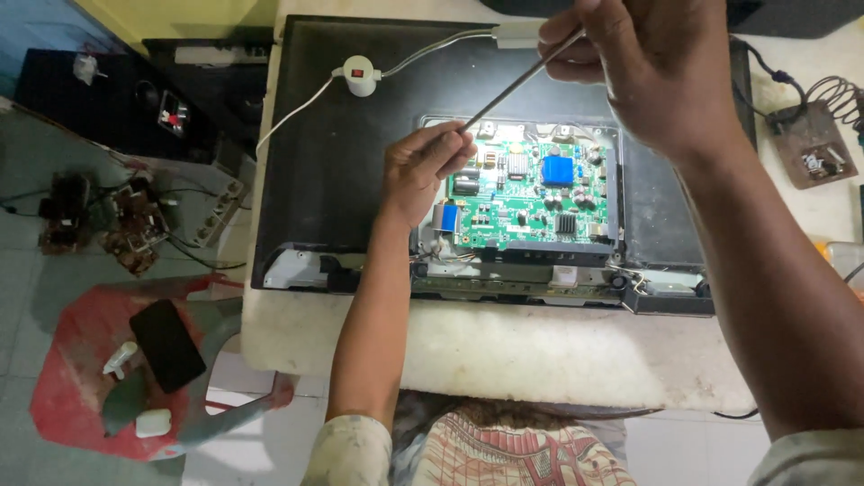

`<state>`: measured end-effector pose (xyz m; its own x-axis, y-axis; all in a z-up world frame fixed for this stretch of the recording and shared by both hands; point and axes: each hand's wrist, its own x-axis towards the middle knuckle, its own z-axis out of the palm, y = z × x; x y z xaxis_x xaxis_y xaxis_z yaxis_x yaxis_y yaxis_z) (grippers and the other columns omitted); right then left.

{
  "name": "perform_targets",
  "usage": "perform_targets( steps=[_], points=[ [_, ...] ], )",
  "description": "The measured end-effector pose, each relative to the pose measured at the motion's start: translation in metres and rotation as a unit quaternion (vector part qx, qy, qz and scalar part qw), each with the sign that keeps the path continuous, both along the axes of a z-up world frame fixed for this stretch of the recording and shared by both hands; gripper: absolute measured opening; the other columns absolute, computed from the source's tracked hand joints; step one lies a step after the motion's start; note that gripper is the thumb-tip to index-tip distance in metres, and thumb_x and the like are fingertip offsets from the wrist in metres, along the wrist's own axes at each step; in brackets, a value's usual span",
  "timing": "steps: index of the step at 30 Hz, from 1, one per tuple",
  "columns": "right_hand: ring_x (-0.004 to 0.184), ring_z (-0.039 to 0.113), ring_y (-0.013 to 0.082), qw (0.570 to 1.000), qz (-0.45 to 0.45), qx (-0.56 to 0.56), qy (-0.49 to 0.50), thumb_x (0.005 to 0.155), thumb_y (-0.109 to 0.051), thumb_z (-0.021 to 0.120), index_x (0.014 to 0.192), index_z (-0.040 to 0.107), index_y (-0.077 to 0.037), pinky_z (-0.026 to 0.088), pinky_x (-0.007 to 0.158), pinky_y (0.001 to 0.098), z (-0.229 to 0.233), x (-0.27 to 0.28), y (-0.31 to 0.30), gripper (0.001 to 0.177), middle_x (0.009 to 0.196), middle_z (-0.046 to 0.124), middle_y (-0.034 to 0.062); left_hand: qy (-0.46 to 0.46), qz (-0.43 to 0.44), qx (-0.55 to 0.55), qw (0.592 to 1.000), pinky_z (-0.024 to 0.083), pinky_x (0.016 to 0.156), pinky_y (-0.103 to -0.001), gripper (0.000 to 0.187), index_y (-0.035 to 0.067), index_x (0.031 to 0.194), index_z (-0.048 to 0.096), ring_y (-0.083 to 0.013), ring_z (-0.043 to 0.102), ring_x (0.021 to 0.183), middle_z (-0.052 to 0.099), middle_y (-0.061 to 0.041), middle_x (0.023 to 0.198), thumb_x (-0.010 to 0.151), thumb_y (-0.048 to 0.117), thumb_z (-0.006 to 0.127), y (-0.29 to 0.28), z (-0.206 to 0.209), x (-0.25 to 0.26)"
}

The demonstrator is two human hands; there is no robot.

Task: The person works on a green circuit board inside an open electronic device, using a screwdriver to tighten screws and a soldering iron to work on components. They also handle a small blue plastic part and connect wires to the board.

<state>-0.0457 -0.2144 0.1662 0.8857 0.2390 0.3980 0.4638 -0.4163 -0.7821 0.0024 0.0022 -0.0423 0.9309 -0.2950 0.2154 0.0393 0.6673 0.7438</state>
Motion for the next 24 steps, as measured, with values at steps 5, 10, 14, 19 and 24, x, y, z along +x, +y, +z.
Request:
perform_targets(
  steps=[5,10,14,19,24],
  points=[
    [0.097,0.077,0.0319,0.998,0.011,-0.016,-0.061,0.127,-0.019,0.046,0.118,0.061,0.011,0.070,0.087,0.0409,-0.020,0.010,0.000,0.035,0.109,0.071,0.0249,-0.084,0.069,0.245,0.963,0.061,0.107,-0.040,0.037,0.013,0.131,0.069,-0.0243,0.064,0.132,0.069,-0.011,0.136,0.103,0.037,0.063,0.004,0.017,-0.003],
    [0.092,0.078,0.0332,0.995,-0.002,-0.069,-0.067,0.122,-0.012,0.049,0.115,0.049,0.004,0.069,0.076,0.0397,-0.034,0.025,0.026,0.018,0.103,0.071,0.0259,-0.198,0.171,0.448,0.855,0.051,0.112,-0.040,0.038,0.007,0.136,0.065,-0.0276,0.064,0.130,0.070,-0.013,0.136,0.107,0.016,0.042,0.004,-0.016,0.012],
    [0.097,0.078,0.0328,0.996,0.016,-0.057,-0.063,0.116,0.000,0.048,0.116,0.041,-0.003,0.067,0.078,0.0402,-0.051,0.035,0.037,0.007,0.100,0.069,0.0214,-0.269,0.168,0.497,0.808,0.052,0.110,-0.046,0.039,0.012,0.142,0.061,-0.0299,0.063,0.129,0.068,-0.012,0.139,0.107,0.007,0.044,0.001,-0.022,0.012],
    [0.079,0.076,0.0271,0.997,0.003,-0.073,-0.040,0.114,-0.001,0.052,0.113,0.042,-0.006,0.062,0.070,0.0346,-0.056,0.041,0.045,0.011,0.098,0.075,0.0169,-0.282,0.181,0.463,0.821,0.054,0.106,-0.045,0.038,0.015,0.143,0.059,-0.0297,0.066,0.126,0.070,-0.010,0.138,0.108,0.003,0.048,0.000,-0.025,0.014],
    [0.086,0.079,0.0265,0.996,0.003,-0.088,-0.030,0.116,-0.006,0.053,0.113,0.040,-0.007,0.061,0.066,0.0325,-0.063,0.046,0.048,0.013,0.094,0.071,0.0146,-0.272,0.179,0.465,0.823,0.056,0.105,-0.045,0.038,0.015,0.143,0.059,-0.0308,0.066,0.126,0.070,-0.011,0.137,0.108,0.004,0.049,-0.001,-0.026,0.016]
  ],
)
